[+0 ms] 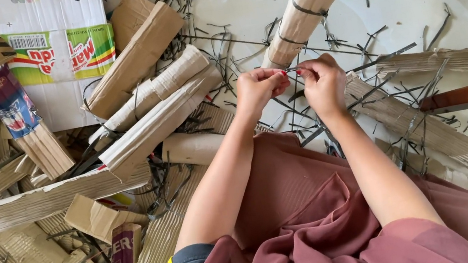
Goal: Wrapping the legs of a wooden chair with protective cardboard and securing them with plastic ties
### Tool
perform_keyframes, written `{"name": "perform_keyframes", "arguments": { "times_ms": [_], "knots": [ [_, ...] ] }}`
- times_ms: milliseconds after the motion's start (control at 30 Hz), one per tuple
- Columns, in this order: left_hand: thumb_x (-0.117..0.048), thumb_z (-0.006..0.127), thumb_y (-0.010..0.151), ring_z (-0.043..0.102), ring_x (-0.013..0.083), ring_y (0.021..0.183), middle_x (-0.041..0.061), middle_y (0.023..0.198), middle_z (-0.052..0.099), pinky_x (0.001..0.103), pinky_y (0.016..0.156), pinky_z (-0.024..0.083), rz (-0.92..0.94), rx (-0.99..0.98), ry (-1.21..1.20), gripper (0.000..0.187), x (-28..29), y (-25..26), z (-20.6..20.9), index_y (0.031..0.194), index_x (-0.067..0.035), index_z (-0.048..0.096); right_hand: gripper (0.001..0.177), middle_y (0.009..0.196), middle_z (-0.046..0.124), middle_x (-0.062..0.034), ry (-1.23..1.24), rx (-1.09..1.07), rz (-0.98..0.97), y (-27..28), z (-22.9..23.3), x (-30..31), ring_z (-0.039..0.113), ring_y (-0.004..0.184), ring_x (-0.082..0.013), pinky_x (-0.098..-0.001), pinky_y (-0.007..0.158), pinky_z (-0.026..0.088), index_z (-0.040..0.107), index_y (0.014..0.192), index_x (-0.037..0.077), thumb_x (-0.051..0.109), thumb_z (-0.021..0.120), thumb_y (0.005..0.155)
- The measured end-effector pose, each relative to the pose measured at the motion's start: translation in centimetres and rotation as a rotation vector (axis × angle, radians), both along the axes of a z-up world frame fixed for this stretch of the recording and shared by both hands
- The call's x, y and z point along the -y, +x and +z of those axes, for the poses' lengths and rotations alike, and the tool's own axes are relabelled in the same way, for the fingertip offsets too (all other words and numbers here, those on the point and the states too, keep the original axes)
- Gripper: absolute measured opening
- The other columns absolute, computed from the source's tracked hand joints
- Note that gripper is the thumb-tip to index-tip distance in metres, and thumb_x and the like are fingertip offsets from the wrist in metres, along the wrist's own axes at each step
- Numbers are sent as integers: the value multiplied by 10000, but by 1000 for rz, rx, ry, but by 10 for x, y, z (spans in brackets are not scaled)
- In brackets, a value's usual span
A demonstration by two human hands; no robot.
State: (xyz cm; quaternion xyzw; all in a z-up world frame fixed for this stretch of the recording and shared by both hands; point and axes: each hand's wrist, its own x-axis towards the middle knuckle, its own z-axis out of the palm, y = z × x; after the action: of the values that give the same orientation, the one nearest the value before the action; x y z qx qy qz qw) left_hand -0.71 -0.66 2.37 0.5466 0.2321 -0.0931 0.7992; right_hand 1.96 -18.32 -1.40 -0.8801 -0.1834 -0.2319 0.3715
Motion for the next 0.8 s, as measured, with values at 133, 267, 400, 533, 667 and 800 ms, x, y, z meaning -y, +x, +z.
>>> {"name": "perform_keyframes", "arguments": {
  "times_ms": [133,267,400,533,667,800],
  "knots": [
    [-68,755,878,721,176,774,204,861,751,275,750,654,28,21,-90,201,2,10,-35,1048,39,754,111,755,617,-60,76,-41,-4,-4,-2,-11,692,717,-322,-380,635,576,797,893,117,23,850,874],
    [-171,734,944,675,97,881,40,916,717,168,744,540,-26,41,-202,162,3,14,-66,1078,-81,741,132,729,607,-27,37,-73,-89,4,-6,-13,692,684,-294,-382,614,573,781,857,162,61,866,846],
    [-174,719,967,561,74,795,26,862,662,162,709,479,-100,34,-216,113,4,12,-70,1046,-94,727,158,681,620,-51,31,-81,-179,22,-40,-11,691,653,-342,-394,597,572,778,798,155,14,841,826],
    [-184,742,955,607,79,811,41,873,702,179,710,514,-105,68,-216,94,1,8,-70,994,-99,732,69,729,673,-97,65,-287,-253,40,-41,-11,705,682,-351,-412,662,564,793,840,101,47,827,868],
    [-164,754,939,605,77,817,58,890,710,198,764,536,-142,98,-157,126,0,-6,-43,1019,-69,736,79,727,706,-95,151,-430,-236,30,-46,-3,729,739,-305,-405,687,564,813,877,159,83,801,860],
    [-96,784,866,644,164,884,121,956,743,308,806,572,-252,251,98,220,7,-4,-54,1083,-72,760,168,810,736,-109,290,-539,-70,-8,-70,16,728,813,-204,-337,764,577,820,1010,123,28,818,871]
  ]
}}
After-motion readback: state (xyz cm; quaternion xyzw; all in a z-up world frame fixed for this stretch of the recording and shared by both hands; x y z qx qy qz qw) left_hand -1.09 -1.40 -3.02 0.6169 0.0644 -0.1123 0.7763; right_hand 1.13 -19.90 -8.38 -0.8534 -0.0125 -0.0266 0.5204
